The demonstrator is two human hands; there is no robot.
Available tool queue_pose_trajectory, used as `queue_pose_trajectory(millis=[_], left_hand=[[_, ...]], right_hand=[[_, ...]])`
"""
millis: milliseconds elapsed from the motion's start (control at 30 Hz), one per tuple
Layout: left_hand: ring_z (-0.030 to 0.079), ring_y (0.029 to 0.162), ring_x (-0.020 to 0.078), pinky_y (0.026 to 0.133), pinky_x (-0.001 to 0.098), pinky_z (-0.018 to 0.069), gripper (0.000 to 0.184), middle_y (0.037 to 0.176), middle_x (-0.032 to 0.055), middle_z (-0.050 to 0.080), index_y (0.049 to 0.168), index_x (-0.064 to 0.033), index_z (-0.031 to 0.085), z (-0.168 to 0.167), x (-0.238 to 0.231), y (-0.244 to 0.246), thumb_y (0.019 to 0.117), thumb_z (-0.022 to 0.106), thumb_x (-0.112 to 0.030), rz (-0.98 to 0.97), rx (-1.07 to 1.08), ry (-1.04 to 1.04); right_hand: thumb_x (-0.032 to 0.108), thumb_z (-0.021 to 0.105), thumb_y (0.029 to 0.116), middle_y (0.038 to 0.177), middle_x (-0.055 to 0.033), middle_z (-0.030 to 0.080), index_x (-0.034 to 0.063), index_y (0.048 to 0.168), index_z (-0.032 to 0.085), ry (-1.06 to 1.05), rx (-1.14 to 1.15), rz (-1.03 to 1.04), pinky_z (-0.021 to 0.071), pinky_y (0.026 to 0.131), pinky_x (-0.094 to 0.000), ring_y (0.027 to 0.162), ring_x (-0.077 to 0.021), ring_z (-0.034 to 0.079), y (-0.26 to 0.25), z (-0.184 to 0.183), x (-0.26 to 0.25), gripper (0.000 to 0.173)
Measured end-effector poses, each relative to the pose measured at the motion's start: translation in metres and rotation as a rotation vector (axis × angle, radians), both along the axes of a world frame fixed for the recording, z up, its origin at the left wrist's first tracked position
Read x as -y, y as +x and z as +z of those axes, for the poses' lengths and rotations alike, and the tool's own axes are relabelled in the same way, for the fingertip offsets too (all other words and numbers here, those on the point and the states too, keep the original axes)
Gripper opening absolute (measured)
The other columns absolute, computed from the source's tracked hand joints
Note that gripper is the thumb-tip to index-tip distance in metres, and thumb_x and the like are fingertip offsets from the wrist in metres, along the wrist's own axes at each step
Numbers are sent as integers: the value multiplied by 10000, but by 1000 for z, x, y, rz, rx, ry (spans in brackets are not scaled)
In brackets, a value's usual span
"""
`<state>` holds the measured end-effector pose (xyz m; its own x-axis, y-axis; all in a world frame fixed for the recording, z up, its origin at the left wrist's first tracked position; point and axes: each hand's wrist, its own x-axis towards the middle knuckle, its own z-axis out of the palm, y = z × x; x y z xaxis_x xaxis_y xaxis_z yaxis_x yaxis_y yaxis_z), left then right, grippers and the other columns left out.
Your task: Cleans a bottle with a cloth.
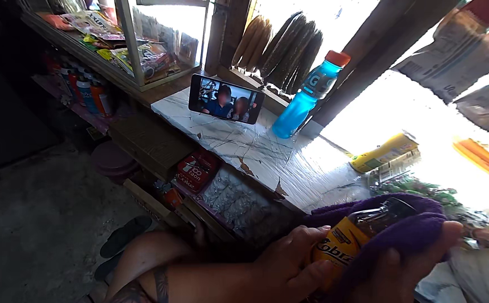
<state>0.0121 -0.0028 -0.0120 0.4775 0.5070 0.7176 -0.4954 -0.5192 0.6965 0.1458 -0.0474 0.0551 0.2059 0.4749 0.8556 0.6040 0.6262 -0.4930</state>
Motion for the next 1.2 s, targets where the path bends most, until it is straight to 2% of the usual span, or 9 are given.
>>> queue_pose_trajectory(millis=[100,167,267,400,667,833,933,1100,1200], left_hand=[[603,1171,196,1034,346,496,525,1280,231,568,1427,73,409,1,-1,-1,1104,366,-338,45,22,5],[594,1228,192,1072,354,486,530,1323,239,562,1433,82,383,-1,-2,0,1108,355,-336,67,63,-8],[567,1271,160,1100,329,463,504,1370,231,538,1441,81,353,-2,-8,-1,1109,358,-298,121,142,-12],[534,1281,83,1111,283,438,516,1397,169,520,1466,65,332,1,-11,-5,1120,349,-316,169,236,-101],[481,1321,21,1132,255,415,575,1431,73,483,1502,33,243,2,-13,-10,1119,302,-391,192,353,-191],[481,1327,40,1133,266,418,613,1418,120,480,1493,91,213,4,-11,-11,1119,306,-386,152,327,-219],[491,1322,43,1128,275,426,588,1431,111,483,1500,63,238,4,-12,-9,1120,313,-379,150,327,-200],[489,1336,55,1141,295,418,537,1463,93,474,1518,-7,264,5,-12,-6,1121,315,-366,106,328,-125],[519,1312,79,1123,304,442,541,1428,122,501,1508,-20,306,3,-10,-4,1116,320,-393,131,301,-69]], right_hand=[[299,456,1069,1677,44,206,77,1626,61,-6,6,-16,232,1234,-244,1496,-1,240,-10,-7,3,718],[323,450,1074,1676,24,186,55,1621,19,-57,20,-56,224,1238,-225,1501,9,215,-26,-11,7,745],[362,414,1091,1684,171,145,314,1644,47,-91,121,32,190,1251,-235,1500,35,203,-30,-30,6,665],[402,303,1109,1702,185,63,362,1637,-41,-129,288,5,146,1263,-244,1503,58,173,-39,-54,6,631],[418,347,1104,1683,170,172,446,1617,-35,-212,217,148,248,1229,-242,1461,50,294,-46,-81,9,640],[417,350,1104,1670,195,195,450,1615,-23,-202,194,151,263,1221,-226,1444,69,313,-45,-83,8,634],[406,356,1103,1669,201,194,455,1615,-13,-189,195,146,275,1215,-226,1441,68,322,-43,-86,10,633],[429,385,1093,1625,210,292,451,1613,28,-168,151,190,344,1176,-205,1400,66,391,-40,-83,12,631],[443,407,1084,1615,209,312,447,1613,51,-146,123,170,355,1174,-215,1399,51,402,-37,-77,14,638]])
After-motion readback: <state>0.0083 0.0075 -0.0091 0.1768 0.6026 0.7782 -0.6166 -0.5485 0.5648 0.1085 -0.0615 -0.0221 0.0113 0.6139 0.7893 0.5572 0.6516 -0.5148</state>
